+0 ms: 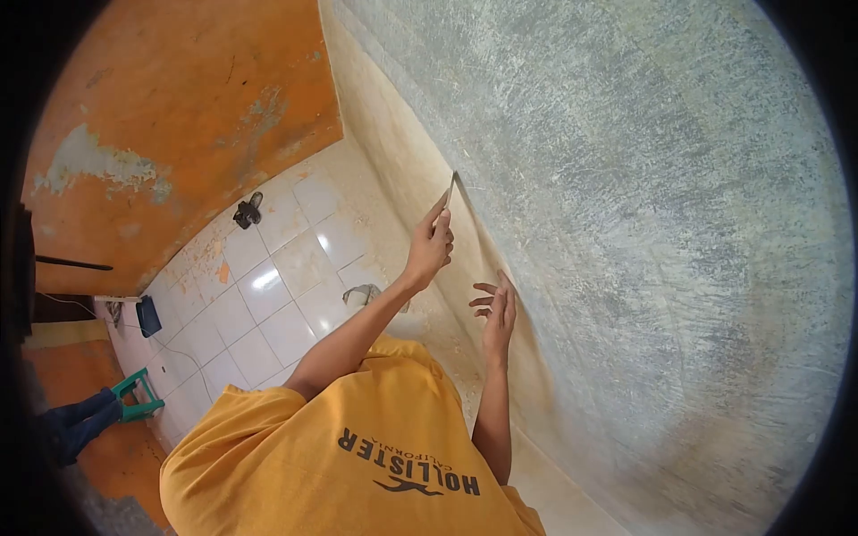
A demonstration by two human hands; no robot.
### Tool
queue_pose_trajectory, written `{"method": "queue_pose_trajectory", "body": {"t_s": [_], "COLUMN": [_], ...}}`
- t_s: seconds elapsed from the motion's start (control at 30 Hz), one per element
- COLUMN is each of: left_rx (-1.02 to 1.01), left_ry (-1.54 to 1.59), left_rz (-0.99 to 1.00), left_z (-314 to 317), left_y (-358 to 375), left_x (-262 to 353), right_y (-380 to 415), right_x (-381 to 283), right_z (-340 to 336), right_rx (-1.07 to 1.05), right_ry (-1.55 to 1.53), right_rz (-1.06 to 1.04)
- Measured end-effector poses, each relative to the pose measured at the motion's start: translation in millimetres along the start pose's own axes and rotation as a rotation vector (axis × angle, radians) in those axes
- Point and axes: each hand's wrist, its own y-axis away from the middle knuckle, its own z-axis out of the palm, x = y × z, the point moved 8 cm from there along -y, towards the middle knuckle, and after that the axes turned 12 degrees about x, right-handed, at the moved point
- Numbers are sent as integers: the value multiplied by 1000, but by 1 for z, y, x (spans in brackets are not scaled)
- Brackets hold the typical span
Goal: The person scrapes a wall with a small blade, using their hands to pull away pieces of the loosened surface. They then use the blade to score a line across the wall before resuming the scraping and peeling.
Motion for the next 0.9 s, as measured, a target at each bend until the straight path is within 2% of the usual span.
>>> {"method": "queue_pose_trajectory", "body": {"t_s": [0.13, 0.17, 0.27, 0.4, 0.57, 0.67, 0.8, 0.9], "left_rx": [-63, 3, -36, -62, -5, -62, -40, -47], "left_ry": [-77, -105, -60, -107, -13, -58, 32, -31], "left_rz": [32, 63, -10, 24, -18, 8, -53, -22], "left_z": [5, 1, -7, 0, -10, -1, -14, -6], "left_y": [20, 9, -10, 9, -16, -1, -27, -9], "left_x": [-8, -7, 5, 3, 18, 2, 22, 10], "right_y": [-6, -7, -8, -14, -18, -21, -18, -21], "right_x": [-3, -3, -6, -7, -8, -4, -6, -7], "right_z": [8, 9, 12, 12, 12, 12, 14, 19], "right_rx": [-12, -16, 8, 49, 93, 96, 95, 86], "right_ry": [-14, -23, 14, 54, 95, 79, 89, 81], "right_rz": [0, 5, -29, -75, -127, -114, -99, -101]}}
